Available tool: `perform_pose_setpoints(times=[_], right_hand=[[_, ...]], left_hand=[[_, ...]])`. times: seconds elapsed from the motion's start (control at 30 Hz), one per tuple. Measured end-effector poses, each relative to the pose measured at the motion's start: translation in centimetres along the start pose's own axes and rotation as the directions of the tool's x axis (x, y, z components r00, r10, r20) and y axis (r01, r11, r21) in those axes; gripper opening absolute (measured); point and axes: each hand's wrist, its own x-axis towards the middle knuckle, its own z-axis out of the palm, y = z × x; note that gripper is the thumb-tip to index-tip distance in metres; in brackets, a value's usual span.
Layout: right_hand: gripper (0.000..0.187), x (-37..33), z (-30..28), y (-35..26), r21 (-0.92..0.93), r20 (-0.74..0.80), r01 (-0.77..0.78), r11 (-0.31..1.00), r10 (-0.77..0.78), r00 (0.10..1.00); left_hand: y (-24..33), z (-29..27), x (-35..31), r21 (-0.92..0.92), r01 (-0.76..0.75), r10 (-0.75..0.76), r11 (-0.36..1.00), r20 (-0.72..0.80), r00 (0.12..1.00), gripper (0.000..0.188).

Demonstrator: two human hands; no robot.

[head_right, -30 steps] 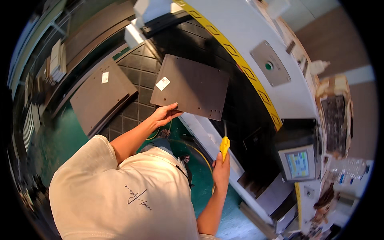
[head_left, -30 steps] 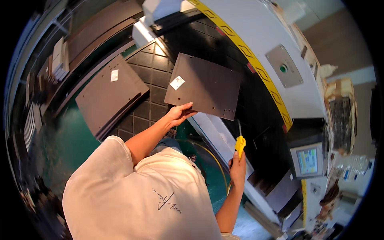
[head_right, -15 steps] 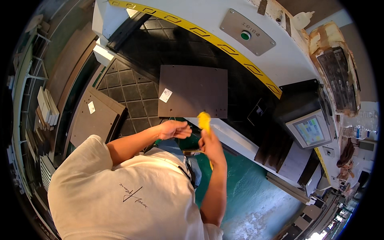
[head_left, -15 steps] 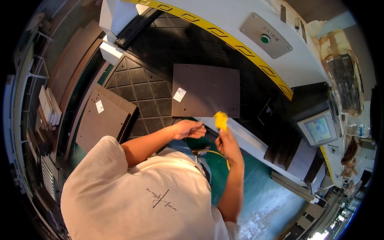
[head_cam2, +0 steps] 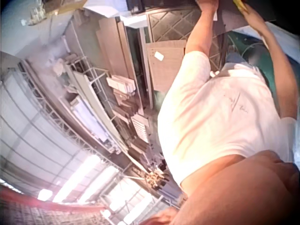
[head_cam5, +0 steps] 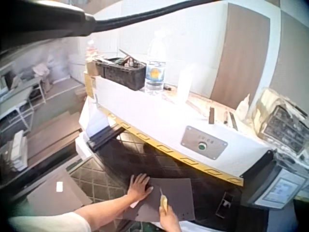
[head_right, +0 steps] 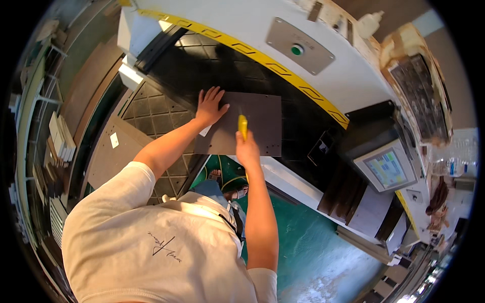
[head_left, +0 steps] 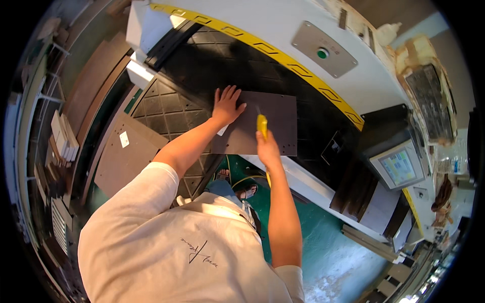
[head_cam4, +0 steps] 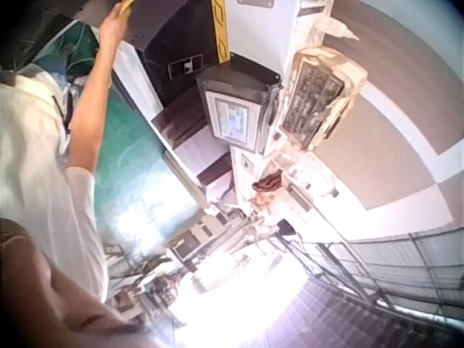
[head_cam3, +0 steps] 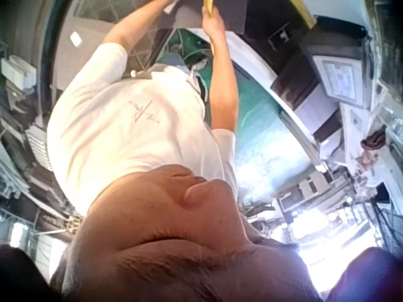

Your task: The person uses a yellow handheld air gun to blow air onto the surface of dark rectangular panels. They handle the panels one at a time, picking them up, positioning them on a machine platform, and blowing air across them before moving them to a stack.

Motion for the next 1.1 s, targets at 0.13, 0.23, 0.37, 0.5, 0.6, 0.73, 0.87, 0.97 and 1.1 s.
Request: perform_pose_setpoints(times=[0.13, 0.23, 0.37, 0.5, 0.6, 0.73, 0.87, 0.97, 1.1], right_hand=[[0.051, -1.6, 0.8, 3.4, 0.111, -0.131, 0.1, 0.989, -0.085, 0.988], [0.044, -4.9, -1.4, 4.5, 0.192, -0.423, 0.046, 0.98, 0.041, 0.905], [0.035, -10.9, -4.4, 4.7, 0.55, 0.207, -0.215, 0.807, 0.118, 0.971], [0.029, -14.0, -5.3, 8.5, 0.586, -0.066, -0.142, 0.798, 0.222, 0.973], [0.029, -18.4, -7.9, 7.4, 0.459, 0.494, -0.31, 0.832, 0.051, 0.868], [0.033, -21.1, -6.7, 14.2, 0.798, -0.167, -0.019, 0.602, 0.251, 0.953], [0.027, -26.4, -5.8, 16.6, 0.737, 0.364, -0.294, 0.609, 0.009, 0.931], [0.042, -27.4, -4.3, 18.8, 0.891, 0.259, -0.303, 0.337, 0.171, 0.951], [0.051, -29.3, -3.2, 21.0, 0.935, 0.252, -0.272, 0.226, 0.114, 0.961]], left_hand=[[-1.5, 1.1, -0.4, 0.022, 0.291, -0.288, 0.956, -0.088, 0.954, 0.041], [-1.5, 1.5, -0.5, 0.09, 0.285, -0.273, 0.954, -0.124, 0.954, 0.039], [-2.8, 1.7, -0.3, -0.263, 0.2, -0.26, 0.944, -0.214, 0.942, 0.036], [-2.5, 1.0, -0.5, -0.289, 0.214, -0.263, 0.933, -0.143, 0.954, 0.032], [-2.4, 0.6, -0.5, -0.148, 0.197, -0.207, 0.969, -0.055, 0.977, 0.036], [1.5, -0.9, -1.2, 0.01, -0.098, 0.096, 0.995, 0.142, 0.985, 0.058], [5.4, -5.8, -6.9, -0.239, -0.4, 0.463, 0.885, 0.543, 0.7, 0.099], [7.3, -9.0, -9.1, 0.025, -0.538, 0.368, 0.843, 0.701, 0.611, 0.092], [7.9, -4.8, -11.0, 0.05, -0.495, 0.39, 0.868, 0.549, 0.739, 0.076]])
